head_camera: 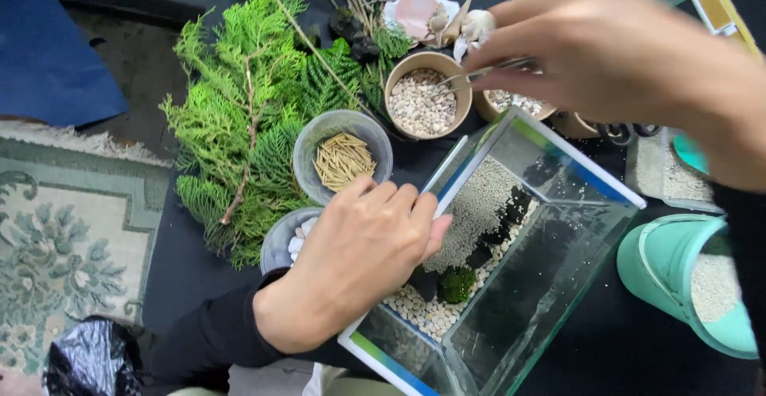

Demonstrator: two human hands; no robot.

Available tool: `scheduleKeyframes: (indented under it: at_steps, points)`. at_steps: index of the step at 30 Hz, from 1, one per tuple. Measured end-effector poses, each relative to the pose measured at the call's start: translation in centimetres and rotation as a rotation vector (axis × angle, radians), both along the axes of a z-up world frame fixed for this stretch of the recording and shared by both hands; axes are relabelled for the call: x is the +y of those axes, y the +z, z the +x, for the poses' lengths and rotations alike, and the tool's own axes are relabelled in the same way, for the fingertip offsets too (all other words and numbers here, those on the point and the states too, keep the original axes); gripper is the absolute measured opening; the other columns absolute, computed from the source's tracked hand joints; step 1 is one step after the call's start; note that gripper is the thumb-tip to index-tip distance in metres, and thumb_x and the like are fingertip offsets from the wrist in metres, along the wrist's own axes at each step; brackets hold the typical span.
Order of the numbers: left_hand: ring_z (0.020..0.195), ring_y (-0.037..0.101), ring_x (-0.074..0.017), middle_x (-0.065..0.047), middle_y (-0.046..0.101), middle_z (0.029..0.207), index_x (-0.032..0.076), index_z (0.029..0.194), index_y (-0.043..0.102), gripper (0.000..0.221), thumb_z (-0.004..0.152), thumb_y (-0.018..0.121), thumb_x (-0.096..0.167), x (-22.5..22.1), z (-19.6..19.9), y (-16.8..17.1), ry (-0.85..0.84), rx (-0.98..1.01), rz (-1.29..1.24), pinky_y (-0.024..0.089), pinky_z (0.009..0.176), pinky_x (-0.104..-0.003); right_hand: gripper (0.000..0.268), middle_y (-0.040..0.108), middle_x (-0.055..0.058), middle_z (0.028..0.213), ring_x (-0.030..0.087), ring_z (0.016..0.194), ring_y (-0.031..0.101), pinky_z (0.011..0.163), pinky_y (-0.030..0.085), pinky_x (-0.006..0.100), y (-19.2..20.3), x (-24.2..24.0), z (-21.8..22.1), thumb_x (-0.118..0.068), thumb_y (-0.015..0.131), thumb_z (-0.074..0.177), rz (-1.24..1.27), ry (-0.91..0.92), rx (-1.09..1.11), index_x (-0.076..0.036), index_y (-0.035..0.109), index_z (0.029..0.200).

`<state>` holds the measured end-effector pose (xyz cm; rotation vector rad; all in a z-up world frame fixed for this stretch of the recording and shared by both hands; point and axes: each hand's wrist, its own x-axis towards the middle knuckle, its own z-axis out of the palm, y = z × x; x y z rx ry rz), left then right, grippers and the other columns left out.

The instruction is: Assembling a decorative terrarium by placing sand, stones, and moss into a glass container.

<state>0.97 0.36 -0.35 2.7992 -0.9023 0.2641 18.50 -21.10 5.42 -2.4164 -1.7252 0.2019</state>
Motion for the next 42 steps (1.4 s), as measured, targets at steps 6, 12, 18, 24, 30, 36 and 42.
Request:
scheduleKeyframes:
  at_steps: [6,12,18,24,30,36,42]
  points:
    - [0.059,0.064,-0.0203,0.001,0.065,0.069,0.018,0.084,0.065,0.032,0.11,0.058,0.036,0.3,0.2,0.2,-0.038,0.015,0.028,0.048,0.067,-0.039,0.043,0.062,0.004,0.081,0.023,0.066,0.065,0.062,0.054,0.04,3.5,-5.1,-4.6,-0.03,0.068,0.089,-0.077,-0.066,-0.065,-0.025,0.071,0.132]
    - [0.061,0.066,-0.0223,0.0,0.067,0.074,0.022,0.087,0.064,0.03,0.111,0.054,0.039,0.6,0.3,-0.3,-0.043,0.009,0.065,0.047,0.065,-0.038,0.016,0.059,-0.004,0.072,0.014,0.061,0.064,0.058,0.055,0.034,2.3,-0.4,-13.6,-0.045,0.041,0.099,-0.665,0.145,0.071,-0.035,0.052,0.103]
    - [0.066,0.068,-0.0242,0.0,0.069,0.077,0.023,0.091,0.066,0.028,0.11,0.054,0.041,0.6,0.1,-0.1,-0.028,-0.012,0.075,0.047,0.067,-0.039,0.027,0.049,0.002,0.075,0.022,0.061,0.052,0.048,0.045,0.037,-2.5,3.5,-17.5,-0.002,0.054,0.102,0.076,0.374,-0.025,-0.01,0.057,0.077]
    - [0.068,0.069,-0.0233,0.001,0.07,0.081,0.023,0.095,0.066,0.027,0.11,0.052,0.04,0.7,0.0,-0.3,-0.034,-0.001,0.105,0.048,0.066,-0.039,0.017,0.058,0.005,0.073,0.018,0.063,0.058,0.053,0.051,0.032,-4.8,5.3,-17.7,0.001,0.056,0.087,0.107,0.488,-0.26,-0.007,0.068,0.076]
    - [0.067,0.069,-0.0231,0.0,0.071,0.081,0.022,0.095,0.066,0.027,0.11,0.052,0.04,0.7,0.0,-0.3,-0.029,0.042,0.1,0.048,0.066,-0.039,0.019,0.06,0.006,0.075,0.018,0.061,0.056,0.052,0.045,0.031,-5.3,5.7,-17.9,-0.003,0.052,0.08,0.087,0.533,-0.39,-0.009,0.068,0.073]
    - [0.067,0.07,-0.0233,-0.002,0.072,0.082,0.02,0.097,0.067,0.028,0.111,0.051,0.039,0.9,0.1,-0.3,-0.042,0.058,0.107,0.049,0.066,-0.039,0.021,0.058,0.006,0.072,0.019,0.061,0.052,0.049,0.042,0.033,-6.0,5.9,-17.8,0.001,0.05,0.078,0.039,0.549,-0.45,-0.008,0.068,0.073]
    - [0.066,0.07,-0.0216,0.0,0.071,0.081,0.022,0.096,0.067,0.027,0.111,0.053,0.041,0.8,0.1,-0.3,-0.04,0.047,0.113,0.049,0.064,-0.038,0.02,0.062,0.007,0.075,0.019,0.063,0.055,0.047,0.043,0.032,-6.1,5.8,-17.9,0.001,0.053,0.077,0.032,0.533,-0.441,-0.008,0.071,0.076]
